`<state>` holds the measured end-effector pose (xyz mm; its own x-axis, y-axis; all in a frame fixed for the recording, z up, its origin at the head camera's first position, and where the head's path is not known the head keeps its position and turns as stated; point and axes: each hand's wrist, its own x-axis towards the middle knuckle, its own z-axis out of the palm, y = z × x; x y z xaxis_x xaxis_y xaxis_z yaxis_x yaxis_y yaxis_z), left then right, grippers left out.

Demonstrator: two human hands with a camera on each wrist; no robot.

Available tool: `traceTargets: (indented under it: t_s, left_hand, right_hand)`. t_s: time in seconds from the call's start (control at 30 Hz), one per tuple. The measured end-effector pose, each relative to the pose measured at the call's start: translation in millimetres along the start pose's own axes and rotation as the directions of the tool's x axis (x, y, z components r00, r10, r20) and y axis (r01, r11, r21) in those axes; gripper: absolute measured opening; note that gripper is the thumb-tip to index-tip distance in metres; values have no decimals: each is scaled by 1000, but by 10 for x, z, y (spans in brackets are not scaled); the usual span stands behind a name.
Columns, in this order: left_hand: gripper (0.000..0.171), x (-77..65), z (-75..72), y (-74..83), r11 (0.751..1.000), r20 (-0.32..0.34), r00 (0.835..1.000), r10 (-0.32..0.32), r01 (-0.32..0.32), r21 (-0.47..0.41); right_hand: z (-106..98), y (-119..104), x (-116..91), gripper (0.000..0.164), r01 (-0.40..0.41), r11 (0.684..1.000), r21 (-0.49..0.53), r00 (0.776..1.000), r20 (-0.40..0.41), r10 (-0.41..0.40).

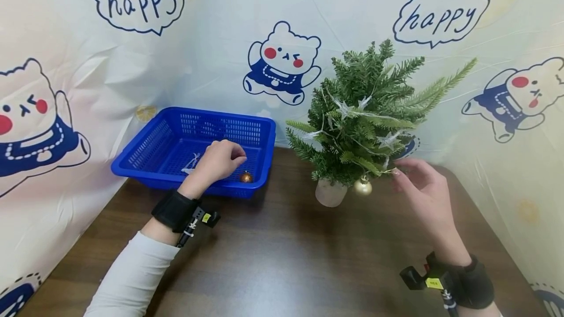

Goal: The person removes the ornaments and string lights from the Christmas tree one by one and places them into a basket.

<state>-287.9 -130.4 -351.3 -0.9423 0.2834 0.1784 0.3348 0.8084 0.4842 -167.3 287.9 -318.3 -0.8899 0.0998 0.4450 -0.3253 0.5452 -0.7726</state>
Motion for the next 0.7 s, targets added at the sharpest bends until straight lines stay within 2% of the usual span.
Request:
traceTargets:
  t_s: [0.2, 0.27, 0.33, 0.43, 0.6, 0.7]
  left_hand:
    - [20, -102, -22, 303, 986, -67, 989, 135, -140, -88]
    - [20, -144, -16, 403, 975, -98, 977, 187, -197, -103]
    - [18, -183, -1, 505, 958, -146, 957, 250, -266, -104]
    - [17, -232, 29, 647, 921, -235, 910, 340, -373, -112]
    - [17, -321, 35, 881, 843, -399, 805, 440, -523, -127]
    - [17, -371, 38, 1020, 785, -457, 747, 483, -600, -152]
  right_hand:
    - [8, 2, -1, 26, -1, 1000, -1, 1000, -1, 1]
    - [9, 0, -1, 26, 0, 1000, -5, 1000, -1, 0]
    - [10, -4, -1, 26, 2, 1000, -5, 1000, 0, -2]
    - [14, -15, -5, 27, -3, 1000, 10, 1000, -4, 3]
    - [17, -16, -2, 27, 0, 1000, 10, 1000, -7, 0]
    - [20, -16, 2, 26, 1, 1000, 2, 1000, -8, -1]
